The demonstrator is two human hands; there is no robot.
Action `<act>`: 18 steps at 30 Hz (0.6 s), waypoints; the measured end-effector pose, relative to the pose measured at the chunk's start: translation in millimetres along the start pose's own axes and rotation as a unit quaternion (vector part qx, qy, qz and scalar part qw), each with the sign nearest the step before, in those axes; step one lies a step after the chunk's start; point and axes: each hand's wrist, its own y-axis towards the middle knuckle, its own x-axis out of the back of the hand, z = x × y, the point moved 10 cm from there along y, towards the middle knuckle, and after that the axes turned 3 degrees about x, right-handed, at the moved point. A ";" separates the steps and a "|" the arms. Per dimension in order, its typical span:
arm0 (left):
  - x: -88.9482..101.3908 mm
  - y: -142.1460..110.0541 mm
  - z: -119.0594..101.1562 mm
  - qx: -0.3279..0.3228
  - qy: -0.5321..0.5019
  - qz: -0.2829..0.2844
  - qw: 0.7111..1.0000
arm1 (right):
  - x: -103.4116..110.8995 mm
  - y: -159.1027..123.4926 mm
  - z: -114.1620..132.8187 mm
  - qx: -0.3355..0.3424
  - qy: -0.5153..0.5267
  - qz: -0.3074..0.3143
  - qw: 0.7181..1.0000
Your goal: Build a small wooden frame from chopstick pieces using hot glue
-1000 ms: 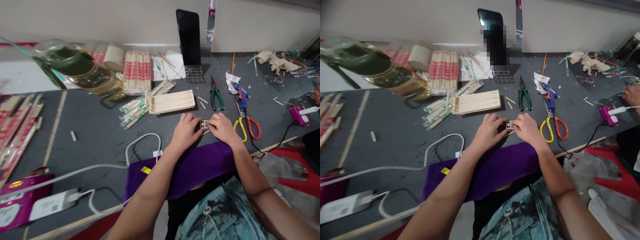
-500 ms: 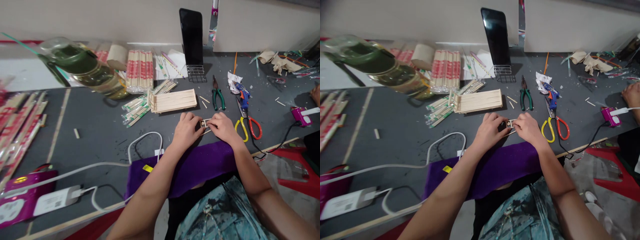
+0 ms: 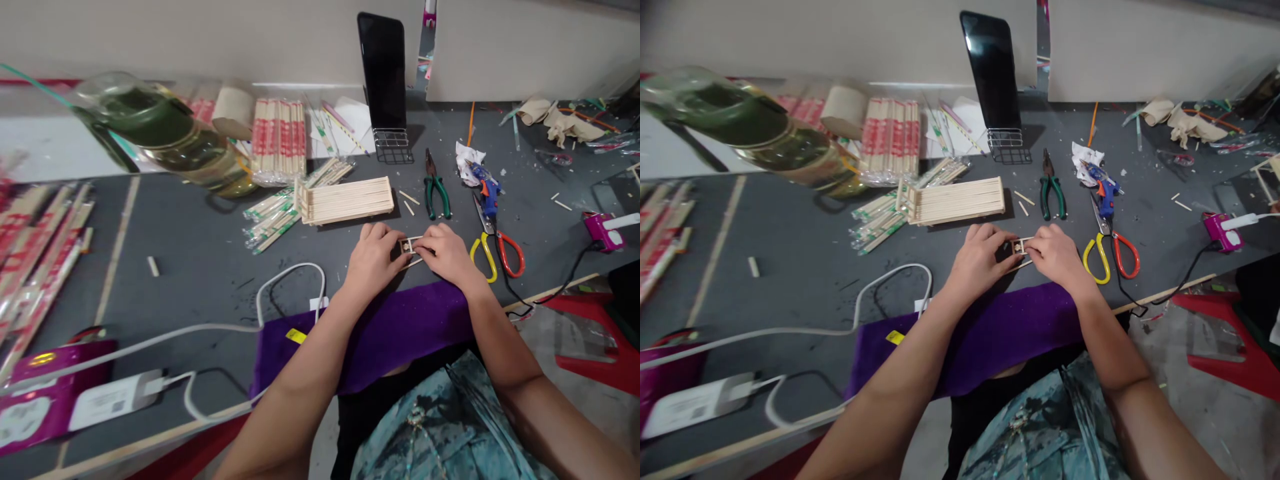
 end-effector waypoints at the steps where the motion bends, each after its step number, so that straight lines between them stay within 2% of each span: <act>1: -0.9 0.0 0.4 0.001 0.002 0.003 1.000 | -0.1 0.0 -0.2 -0.001 -0.002 0.001 1.000; 18: -2.8 -0.5 2.5 0.008 0.005 -0.003 1.000 | -0.6 -0.6 0.5 -0.003 0.010 0.002 1.000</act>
